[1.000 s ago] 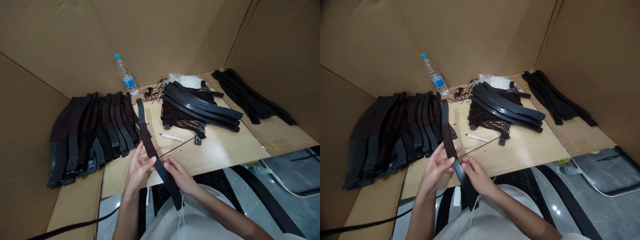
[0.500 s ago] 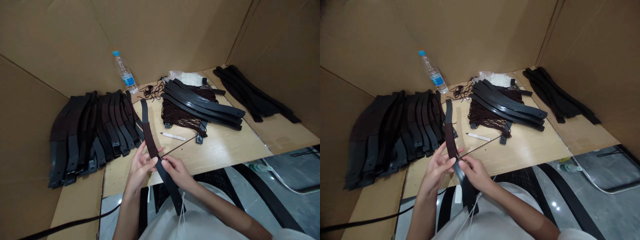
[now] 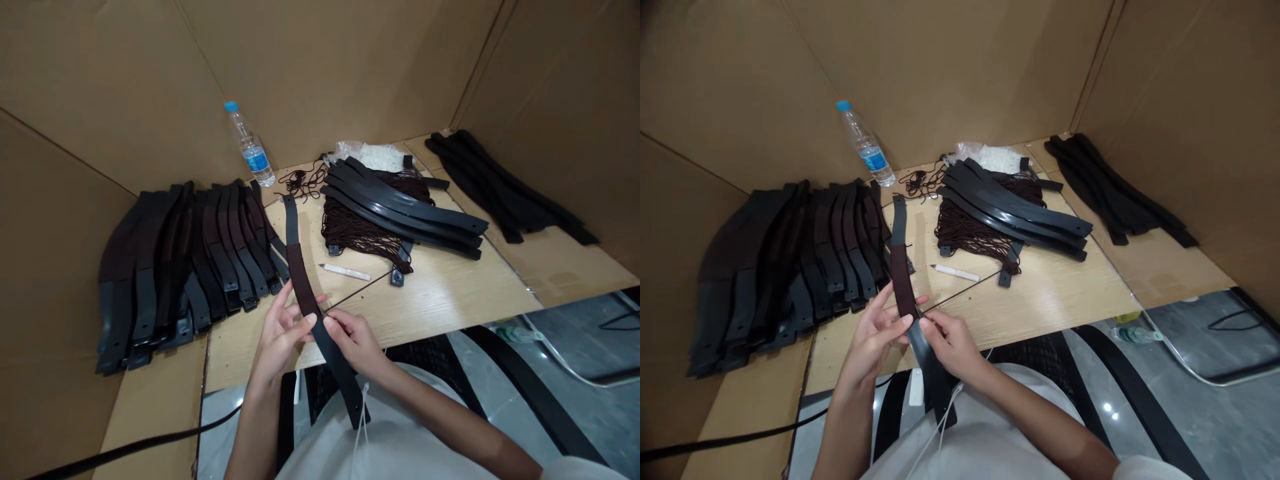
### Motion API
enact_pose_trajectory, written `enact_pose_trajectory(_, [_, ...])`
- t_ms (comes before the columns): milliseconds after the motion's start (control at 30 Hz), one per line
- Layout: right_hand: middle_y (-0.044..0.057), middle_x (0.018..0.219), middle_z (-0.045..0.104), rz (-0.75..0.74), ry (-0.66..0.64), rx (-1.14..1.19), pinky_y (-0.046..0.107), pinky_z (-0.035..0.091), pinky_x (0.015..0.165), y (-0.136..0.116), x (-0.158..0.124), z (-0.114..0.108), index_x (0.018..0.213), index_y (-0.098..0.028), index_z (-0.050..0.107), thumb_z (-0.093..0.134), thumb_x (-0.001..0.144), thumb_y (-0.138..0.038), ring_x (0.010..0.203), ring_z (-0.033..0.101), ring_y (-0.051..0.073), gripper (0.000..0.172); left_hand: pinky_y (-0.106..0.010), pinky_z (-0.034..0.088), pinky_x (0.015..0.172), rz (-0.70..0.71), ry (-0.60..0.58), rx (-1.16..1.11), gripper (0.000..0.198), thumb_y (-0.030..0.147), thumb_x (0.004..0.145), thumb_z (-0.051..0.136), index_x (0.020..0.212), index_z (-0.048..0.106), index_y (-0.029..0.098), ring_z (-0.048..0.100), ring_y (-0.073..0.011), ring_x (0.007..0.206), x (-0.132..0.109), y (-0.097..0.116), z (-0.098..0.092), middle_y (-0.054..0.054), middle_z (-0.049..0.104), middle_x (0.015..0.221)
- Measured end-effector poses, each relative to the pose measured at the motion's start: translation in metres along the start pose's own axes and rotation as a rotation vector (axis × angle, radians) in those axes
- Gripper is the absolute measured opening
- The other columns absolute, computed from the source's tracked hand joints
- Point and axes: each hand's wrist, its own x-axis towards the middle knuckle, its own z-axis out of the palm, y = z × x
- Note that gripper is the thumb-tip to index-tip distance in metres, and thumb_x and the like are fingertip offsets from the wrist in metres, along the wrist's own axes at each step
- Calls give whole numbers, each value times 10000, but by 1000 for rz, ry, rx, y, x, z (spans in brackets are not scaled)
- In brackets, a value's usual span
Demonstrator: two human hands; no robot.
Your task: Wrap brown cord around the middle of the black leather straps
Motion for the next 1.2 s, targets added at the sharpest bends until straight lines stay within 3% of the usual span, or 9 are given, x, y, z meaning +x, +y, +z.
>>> enact_pose_trajectory(367, [-38,619,416,48,-10,38,244,288,522,-1,-2,-1,729,-194,514,441,889,-663,560,357,104,501,-215,548,477,9,-24,11,1151,331,598,877,1524,220,141,729,-269,819,-1,1,1,-198,731,1069])
enact_pose_trajectory(567, [-30,588,411,54,-5,70,243,298,500,-3,-6,-2,664,-193,489,414,874,-715,549,364,105,567,-179,519,464,45,-21,31,1103,307,625,862,1517,235,142,714,-200,725,-1,0,-1,-197,728,1085])
enact_pose_trajectory(767, [-64,483,332,220,-37,173,230,210,358,-2,-11,-1,621,-217,424,402,794,-823,399,295,78,630,-167,512,472,39,-19,34,1099,306,635,858,1518,227,135,691,-162,671,-2,1,1,-186,740,1041])
enact_pose_trajectory(1200, [-72,444,339,199,-94,178,216,237,356,-7,-7,-1,617,-199,479,406,788,-828,372,313,67,656,-185,498,467,14,-31,29,1104,308,620,870,1520,249,155,695,-178,649,-2,2,0,-184,740,1044])
